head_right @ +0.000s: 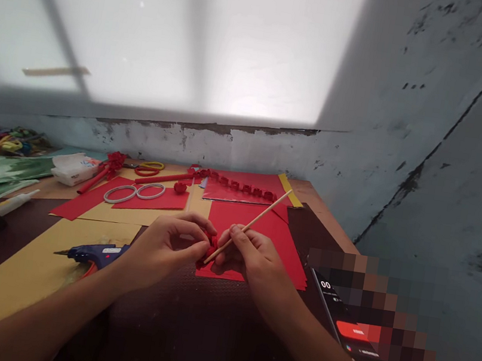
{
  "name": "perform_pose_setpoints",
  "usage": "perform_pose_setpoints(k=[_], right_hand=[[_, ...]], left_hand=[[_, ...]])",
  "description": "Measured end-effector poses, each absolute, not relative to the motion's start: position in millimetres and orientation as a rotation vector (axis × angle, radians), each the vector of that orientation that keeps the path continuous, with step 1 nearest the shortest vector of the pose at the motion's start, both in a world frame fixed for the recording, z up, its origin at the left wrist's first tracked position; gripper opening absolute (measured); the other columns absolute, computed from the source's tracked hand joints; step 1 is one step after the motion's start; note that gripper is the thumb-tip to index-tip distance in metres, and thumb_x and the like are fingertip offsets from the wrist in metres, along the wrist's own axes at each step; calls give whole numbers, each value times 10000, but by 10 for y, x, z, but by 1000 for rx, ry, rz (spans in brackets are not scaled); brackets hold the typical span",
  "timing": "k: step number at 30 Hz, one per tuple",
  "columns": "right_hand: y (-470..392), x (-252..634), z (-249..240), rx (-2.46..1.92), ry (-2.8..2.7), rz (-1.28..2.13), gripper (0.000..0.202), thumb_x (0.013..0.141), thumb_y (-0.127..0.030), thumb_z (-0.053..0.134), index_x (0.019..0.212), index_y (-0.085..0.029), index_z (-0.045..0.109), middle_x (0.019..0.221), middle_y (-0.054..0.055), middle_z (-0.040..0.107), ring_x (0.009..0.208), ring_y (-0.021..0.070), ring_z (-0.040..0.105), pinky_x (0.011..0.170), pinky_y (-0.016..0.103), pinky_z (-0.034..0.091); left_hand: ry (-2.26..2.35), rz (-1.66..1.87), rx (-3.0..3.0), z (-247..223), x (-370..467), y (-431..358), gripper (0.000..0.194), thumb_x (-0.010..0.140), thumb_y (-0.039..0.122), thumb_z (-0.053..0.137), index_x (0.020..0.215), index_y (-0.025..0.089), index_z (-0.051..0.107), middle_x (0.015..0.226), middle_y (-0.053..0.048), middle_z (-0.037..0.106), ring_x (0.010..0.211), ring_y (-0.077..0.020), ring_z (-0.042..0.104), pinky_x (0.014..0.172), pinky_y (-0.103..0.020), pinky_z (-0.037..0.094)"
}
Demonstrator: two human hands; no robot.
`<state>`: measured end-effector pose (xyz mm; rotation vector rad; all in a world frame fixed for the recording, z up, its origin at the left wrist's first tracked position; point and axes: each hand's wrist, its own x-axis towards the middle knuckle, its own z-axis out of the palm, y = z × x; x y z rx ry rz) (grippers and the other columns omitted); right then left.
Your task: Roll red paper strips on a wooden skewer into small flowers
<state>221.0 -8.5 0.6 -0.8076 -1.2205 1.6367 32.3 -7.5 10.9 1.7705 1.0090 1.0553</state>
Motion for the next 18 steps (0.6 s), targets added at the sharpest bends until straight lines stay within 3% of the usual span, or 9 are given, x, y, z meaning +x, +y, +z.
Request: perform_pose_setpoints(k=[11,18], right_hand=[[-84,2207,-10,-770,-1291,1603,339,970,-428,602,801,-153,705,730,36,692,673,134,664,694,266,536],[-93,2204,-2,-823,-1387,1527,347,968,-448,595,817,-152,694,747,52,694,691,157,660,726,307,550]], left_hand=[[1094,1072,1804,108,307,-92,171,819,157,653,696,157,771,1012,-79,677,899,-170,689,706,-220,575],[1059,1060,1733,98,313,-81,153,812,151,656,706,146,765,983,-76,675,790,-155,687,645,-234,585]])
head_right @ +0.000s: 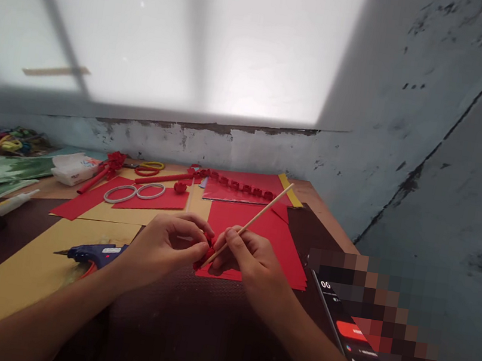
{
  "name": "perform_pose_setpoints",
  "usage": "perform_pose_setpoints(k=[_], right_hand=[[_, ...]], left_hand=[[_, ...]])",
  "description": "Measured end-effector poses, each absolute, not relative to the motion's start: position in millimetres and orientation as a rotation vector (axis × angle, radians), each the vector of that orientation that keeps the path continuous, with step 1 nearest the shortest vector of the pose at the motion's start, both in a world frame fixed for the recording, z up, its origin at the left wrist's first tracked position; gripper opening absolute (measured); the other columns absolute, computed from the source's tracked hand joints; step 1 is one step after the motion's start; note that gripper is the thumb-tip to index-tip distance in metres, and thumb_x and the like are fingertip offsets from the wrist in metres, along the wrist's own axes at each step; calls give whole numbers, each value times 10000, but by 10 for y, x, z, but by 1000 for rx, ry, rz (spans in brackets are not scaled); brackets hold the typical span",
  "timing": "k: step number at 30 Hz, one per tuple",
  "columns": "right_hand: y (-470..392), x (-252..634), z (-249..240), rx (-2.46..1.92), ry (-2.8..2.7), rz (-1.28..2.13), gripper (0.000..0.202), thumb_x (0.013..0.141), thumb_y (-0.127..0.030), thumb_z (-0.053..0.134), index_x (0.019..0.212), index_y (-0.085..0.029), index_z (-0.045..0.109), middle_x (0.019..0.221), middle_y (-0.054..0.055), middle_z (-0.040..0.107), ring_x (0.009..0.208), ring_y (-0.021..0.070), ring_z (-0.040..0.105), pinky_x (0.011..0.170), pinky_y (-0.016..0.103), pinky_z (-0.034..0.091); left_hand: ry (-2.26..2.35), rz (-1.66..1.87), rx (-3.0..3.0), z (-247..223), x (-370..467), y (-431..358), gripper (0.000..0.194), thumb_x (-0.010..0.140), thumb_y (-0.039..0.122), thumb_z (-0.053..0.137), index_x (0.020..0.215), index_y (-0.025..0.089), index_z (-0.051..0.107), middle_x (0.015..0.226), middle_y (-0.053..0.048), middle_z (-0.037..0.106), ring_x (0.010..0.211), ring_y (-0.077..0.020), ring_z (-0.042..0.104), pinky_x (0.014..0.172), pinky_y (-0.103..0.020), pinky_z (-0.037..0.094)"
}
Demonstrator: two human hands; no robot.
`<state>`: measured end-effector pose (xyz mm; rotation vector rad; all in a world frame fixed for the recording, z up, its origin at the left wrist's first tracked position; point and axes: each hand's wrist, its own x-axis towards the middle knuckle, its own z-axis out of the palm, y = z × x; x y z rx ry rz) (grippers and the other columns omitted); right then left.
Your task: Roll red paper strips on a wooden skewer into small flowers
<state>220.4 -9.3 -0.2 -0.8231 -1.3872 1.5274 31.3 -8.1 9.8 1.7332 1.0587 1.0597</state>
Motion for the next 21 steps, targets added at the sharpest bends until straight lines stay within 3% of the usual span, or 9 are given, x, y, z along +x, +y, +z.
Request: perform_pose_setpoints(k=[9,15,21], right_hand=[[-100,2205,0,-848,-1470,1452,360,970,-477,580,837,-160,684,755,44,687,692,160,658,733,318,548],[-135,2196,29,-870,-1555,1371,369,983,-477,554,830,-171,693,752,41,695,703,167,674,733,315,548],[-148,2199,63,-888,-1577,1351,360,983,-468,554,859,-179,728,795,59,731,721,178,685,740,324,549]], left_hand=[[1067,1026,1783,87,301,-63,138,797,148,661,726,160,778,984,-66,689,813,-154,686,671,-233,558],[1138,1002,1808,141,305,-72,197,798,134,646,630,164,746,950,-63,695,908,-172,686,739,-232,540],[1074,990,1805,149,296,-73,163,823,149,645,700,155,751,1021,-84,667,980,-191,683,748,-234,564]])
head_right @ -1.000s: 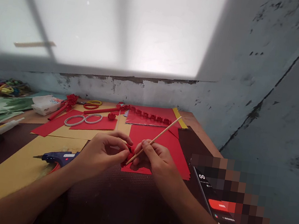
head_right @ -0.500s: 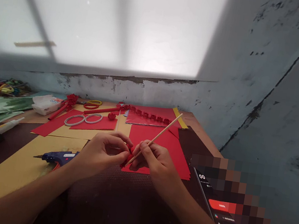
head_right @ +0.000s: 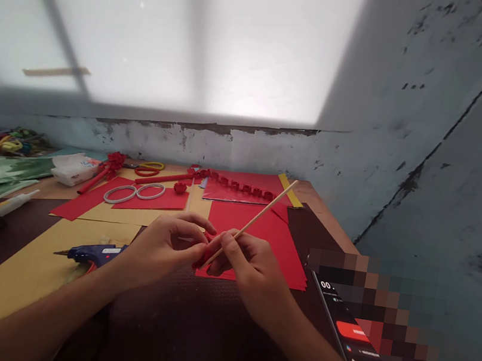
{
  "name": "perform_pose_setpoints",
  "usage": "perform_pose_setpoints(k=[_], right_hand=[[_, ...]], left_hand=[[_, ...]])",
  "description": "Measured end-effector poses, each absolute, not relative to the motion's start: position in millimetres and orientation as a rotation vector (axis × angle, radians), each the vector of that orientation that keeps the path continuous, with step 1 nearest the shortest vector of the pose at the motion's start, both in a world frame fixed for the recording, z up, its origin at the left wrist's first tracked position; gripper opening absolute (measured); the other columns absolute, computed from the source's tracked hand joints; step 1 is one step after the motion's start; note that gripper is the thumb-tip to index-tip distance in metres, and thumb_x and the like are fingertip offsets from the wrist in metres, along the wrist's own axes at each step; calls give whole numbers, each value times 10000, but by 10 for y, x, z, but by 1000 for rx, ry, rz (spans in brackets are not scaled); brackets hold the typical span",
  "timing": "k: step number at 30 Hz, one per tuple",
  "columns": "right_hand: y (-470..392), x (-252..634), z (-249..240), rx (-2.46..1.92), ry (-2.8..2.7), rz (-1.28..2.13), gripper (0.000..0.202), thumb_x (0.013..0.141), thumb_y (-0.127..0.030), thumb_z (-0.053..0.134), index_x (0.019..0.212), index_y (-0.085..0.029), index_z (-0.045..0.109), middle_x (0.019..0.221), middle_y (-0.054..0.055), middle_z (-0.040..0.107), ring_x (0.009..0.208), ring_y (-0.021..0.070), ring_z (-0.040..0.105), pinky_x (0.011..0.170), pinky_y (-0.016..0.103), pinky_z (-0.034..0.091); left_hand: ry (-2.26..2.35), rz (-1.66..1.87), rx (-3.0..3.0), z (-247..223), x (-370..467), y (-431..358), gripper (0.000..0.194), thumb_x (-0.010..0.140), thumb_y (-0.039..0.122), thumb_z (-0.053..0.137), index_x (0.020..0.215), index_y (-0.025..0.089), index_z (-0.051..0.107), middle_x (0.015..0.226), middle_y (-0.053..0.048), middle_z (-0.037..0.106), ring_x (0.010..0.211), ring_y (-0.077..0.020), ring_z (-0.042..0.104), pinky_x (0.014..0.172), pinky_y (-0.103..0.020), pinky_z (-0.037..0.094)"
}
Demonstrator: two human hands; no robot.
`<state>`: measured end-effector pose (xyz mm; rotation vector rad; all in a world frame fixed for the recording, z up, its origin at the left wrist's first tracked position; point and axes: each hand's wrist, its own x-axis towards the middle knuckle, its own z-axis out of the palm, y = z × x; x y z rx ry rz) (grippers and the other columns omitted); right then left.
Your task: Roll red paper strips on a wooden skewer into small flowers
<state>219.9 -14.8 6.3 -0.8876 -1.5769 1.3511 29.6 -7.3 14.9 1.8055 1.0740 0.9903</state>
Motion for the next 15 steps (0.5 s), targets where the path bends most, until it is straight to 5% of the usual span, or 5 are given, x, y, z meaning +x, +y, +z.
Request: perform_pose_setpoints(k=[15], right_hand=[[-152,2206,42,-941,-1590,1250,390,969,-509,562,831,-188,735,750,48,717,718,187,688,728,327,545]], left_hand=[[1053,980,1850,114,326,-87,205,921,269,613,825,147,746,1096,-106,650,952,-195,678,761,-280,591]])
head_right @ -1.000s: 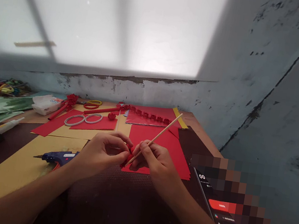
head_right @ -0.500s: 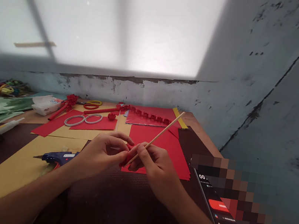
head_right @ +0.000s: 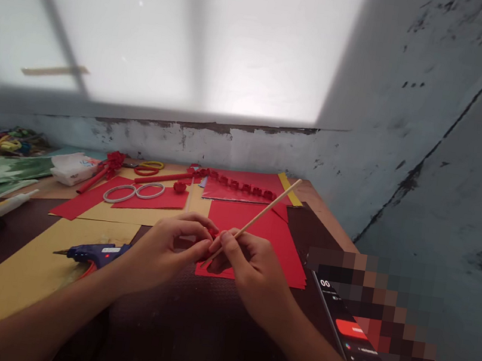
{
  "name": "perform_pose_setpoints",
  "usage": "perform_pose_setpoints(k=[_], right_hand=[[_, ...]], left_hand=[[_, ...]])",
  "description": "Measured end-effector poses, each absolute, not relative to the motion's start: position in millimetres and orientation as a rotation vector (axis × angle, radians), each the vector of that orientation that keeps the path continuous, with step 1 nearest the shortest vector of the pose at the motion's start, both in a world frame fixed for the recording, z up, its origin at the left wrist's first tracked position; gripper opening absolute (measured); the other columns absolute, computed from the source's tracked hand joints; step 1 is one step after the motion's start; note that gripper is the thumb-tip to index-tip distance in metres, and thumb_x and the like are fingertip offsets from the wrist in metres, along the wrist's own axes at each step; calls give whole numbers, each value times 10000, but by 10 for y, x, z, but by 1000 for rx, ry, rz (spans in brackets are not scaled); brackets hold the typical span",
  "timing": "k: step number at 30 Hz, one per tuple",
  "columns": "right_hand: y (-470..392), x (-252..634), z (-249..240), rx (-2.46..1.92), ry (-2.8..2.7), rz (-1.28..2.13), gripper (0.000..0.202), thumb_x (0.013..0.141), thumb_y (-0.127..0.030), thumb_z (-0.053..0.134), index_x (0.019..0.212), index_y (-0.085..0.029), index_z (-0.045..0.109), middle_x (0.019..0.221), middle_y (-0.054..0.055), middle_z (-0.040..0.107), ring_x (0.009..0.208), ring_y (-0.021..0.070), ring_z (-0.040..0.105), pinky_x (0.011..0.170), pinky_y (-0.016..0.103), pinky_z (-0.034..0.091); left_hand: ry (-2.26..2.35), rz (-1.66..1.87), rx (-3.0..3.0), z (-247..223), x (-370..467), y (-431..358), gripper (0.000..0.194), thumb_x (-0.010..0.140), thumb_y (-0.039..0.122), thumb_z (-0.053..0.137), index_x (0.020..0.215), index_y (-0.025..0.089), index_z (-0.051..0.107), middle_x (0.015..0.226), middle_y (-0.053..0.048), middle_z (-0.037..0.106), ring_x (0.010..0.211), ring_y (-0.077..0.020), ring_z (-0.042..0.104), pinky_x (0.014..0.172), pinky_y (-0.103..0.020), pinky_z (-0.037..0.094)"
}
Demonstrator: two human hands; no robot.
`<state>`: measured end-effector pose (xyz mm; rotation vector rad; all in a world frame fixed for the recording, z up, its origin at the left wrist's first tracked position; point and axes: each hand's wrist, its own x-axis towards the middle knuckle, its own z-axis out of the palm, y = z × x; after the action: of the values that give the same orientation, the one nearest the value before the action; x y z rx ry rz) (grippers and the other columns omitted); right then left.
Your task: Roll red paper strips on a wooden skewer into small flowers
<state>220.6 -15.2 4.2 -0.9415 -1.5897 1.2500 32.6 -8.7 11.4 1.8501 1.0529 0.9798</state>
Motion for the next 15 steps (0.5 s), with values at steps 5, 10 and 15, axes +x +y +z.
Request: perform_pose_setpoints(k=[5,10,15], right_hand=[[-158,2207,53,-977,-1606,1214,405,966,-519,558,798,-194,734,728,50,713,712,190,682,724,328,538],[-164,2202,54,-974,-1643,1221,385,984,-492,533,839,-202,740,745,50,724,729,197,688,739,339,536],[-166,2208,63,-963,-1630,1232,381,982,-488,539,838,-196,736,750,52,724,729,195,689,742,338,540]], left_hand=[[1018,967,1882,130,299,-95,118,868,232,673,847,166,769,1118,-106,649,1018,-213,668,791,-278,597],[1045,980,1813,119,299,-69,148,870,233,664,804,155,772,1076,-105,666,953,-199,682,781,-284,588],[1036,990,1813,116,296,-59,155,870,267,676,820,163,779,1060,-108,671,1007,-219,669,780,-282,583]])
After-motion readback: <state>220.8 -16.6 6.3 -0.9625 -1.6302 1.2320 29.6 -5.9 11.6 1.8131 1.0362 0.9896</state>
